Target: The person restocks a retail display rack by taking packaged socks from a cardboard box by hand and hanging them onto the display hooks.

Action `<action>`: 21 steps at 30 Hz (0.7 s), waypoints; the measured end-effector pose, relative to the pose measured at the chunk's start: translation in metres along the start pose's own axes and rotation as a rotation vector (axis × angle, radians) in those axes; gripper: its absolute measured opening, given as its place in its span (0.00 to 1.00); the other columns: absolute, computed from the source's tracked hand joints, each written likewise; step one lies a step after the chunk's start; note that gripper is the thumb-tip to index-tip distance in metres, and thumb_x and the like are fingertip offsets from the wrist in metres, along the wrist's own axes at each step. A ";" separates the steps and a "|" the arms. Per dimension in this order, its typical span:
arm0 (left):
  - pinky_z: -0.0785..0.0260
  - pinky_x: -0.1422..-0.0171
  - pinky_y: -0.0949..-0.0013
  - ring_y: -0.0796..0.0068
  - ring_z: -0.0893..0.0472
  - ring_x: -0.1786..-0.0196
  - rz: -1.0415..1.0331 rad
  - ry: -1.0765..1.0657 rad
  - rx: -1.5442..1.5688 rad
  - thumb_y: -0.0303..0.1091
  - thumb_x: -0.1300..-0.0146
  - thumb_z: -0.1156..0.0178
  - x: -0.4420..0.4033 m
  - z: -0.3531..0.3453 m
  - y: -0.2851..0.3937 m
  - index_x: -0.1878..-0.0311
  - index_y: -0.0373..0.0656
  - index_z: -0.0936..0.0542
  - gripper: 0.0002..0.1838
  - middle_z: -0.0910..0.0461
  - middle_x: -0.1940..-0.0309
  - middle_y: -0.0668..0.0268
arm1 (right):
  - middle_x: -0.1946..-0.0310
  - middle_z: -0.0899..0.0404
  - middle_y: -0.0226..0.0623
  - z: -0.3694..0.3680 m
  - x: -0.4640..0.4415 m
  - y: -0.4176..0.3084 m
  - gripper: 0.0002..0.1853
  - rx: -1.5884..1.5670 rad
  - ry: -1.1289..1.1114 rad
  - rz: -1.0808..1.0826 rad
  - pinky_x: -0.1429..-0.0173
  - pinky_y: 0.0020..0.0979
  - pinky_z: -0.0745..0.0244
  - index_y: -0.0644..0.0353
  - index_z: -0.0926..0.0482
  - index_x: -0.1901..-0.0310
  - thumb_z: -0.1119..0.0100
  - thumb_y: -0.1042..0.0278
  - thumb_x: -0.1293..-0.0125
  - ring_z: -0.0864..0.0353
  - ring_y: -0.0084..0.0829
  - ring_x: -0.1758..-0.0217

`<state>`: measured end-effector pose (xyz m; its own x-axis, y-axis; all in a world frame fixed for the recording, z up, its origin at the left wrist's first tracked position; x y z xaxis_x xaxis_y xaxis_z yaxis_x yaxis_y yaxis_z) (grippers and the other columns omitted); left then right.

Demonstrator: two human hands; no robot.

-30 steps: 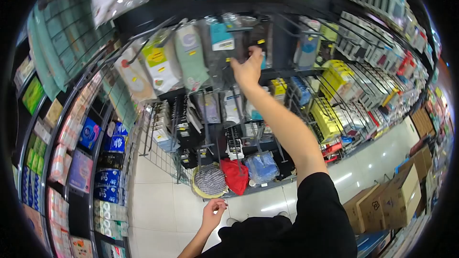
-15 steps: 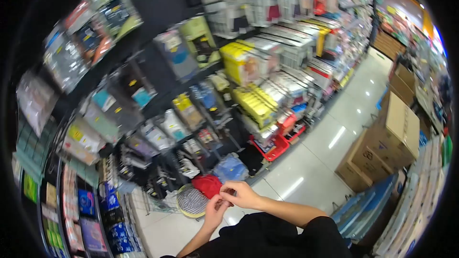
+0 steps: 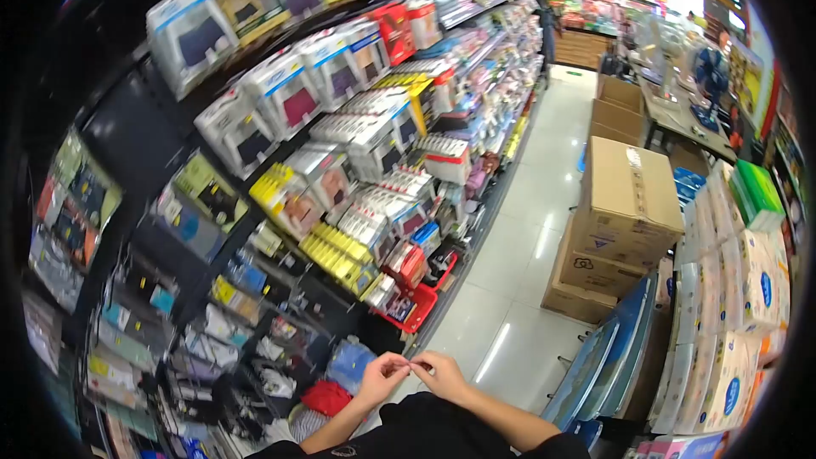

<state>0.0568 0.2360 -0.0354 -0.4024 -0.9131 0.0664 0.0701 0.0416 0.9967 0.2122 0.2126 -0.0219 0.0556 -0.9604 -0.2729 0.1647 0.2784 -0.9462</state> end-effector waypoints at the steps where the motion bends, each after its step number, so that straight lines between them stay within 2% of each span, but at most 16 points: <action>1: 0.27 0.52 0.78 0.83 0.20 0.58 0.005 -0.044 -0.016 0.23 0.35 0.36 -0.013 -0.008 -0.003 0.55 0.38 0.22 0.08 0.18 0.62 0.69 | 0.67 0.17 0.40 0.011 0.000 0.005 0.06 0.032 0.056 0.003 0.60 0.31 0.22 0.65 0.17 0.61 0.36 0.72 0.35 0.17 0.31 0.67; 5: 0.27 0.54 0.78 0.84 0.20 0.60 0.114 -0.223 -0.085 0.24 0.35 0.36 -0.061 -0.031 -0.023 0.55 0.37 0.22 0.08 0.19 0.64 0.70 | 0.68 0.17 0.41 0.043 -0.002 0.028 0.06 0.126 0.160 -0.046 0.63 0.31 0.23 0.64 0.18 0.61 0.36 0.70 0.35 0.17 0.35 0.69; 9: 0.26 0.53 0.77 0.83 0.19 0.61 0.108 -0.365 -0.130 0.28 0.35 0.35 -0.109 -0.044 -0.034 0.56 0.37 0.21 0.08 0.18 0.64 0.68 | 0.69 0.18 0.41 0.066 -0.020 0.054 0.07 0.136 0.161 -0.109 0.63 0.31 0.23 0.63 0.18 0.60 0.37 0.69 0.35 0.17 0.34 0.69; 12: 0.27 0.54 0.77 0.84 0.20 0.61 0.169 -0.382 -0.094 0.28 0.36 0.35 -0.153 -0.052 -0.045 0.56 0.37 0.21 0.08 0.18 0.65 0.69 | 0.67 0.19 0.40 0.087 -0.049 0.079 0.07 0.171 0.094 -0.184 0.61 0.30 0.23 0.63 0.19 0.58 0.37 0.71 0.35 0.17 0.33 0.66; 14: 0.27 0.55 0.78 0.84 0.21 0.62 0.192 -0.392 -0.103 0.28 0.36 0.34 -0.192 -0.057 -0.050 0.56 0.37 0.21 0.08 0.18 0.66 0.69 | 0.68 0.18 0.41 0.106 -0.081 0.096 0.07 0.220 0.085 -0.184 0.61 0.32 0.23 0.62 0.18 0.59 0.37 0.69 0.35 0.16 0.37 0.67; 17: 0.29 0.57 0.80 0.86 0.21 0.63 0.145 -0.395 -0.048 0.29 0.35 0.34 -0.259 -0.066 -0.062 0.55 0.36 0.21 0.10 0.19 0.66 0.71 | 0.66 0.17 0.42 0.137 -0.130 0.125 0.07 0.285 0.079 -0.143 0.59 0.35 0.22 0.62 0.18 0.59 0.38 0.69 0.34 0.16 0.41 0.64; 19: 0.29 0.58 0.79 0.86 0.22 0.63 0.125 -0.394 -0.051 0.31 0.36 0.34 -0.307 -0.070 -0.049 0.55 0.36 0.21 0.10 0.18 0.66 0.71 | 0.65 0.17 0.44 0.160 -0.171 0.133 0.07 0.311 0.056 -0.196 0.57 0.36 0.21 0.62 0.18 0.59 0.38 0.68 0.34 0.16 0.44 0.62; 21: 0.29 0.58 0.78 0.86 0.22 0.64 0.090 -0.422 -0.183 0.33 0.36 0.33 -0.345 -0.076 -0.036 0.55 0.37 0.20 0.11 0.19 0.67 0.71 | 0.65 0.17 0.45 0.180 -0.200 0.146 0.07 0.261 0.075 -0.174 0.57 0.36 0.21 0.62 0.18 0.59 0.38 0.68 0.34 0.16 0.45 0.62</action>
<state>0.2625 0.5185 -0.0982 -0.7207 -0.6629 0.2030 0.2664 0.0056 0.9638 0.4024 0.4466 -0.0746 -0.0669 -0.9889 -0.1325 0.4128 0.0935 -0.9060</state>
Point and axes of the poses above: each hand's wrist, its own x-axis away from the middle knuckle, its own z-axis out of the back of the hand, y = z × x, the point moved 6 cm from there along -x, towards the middle knuckle
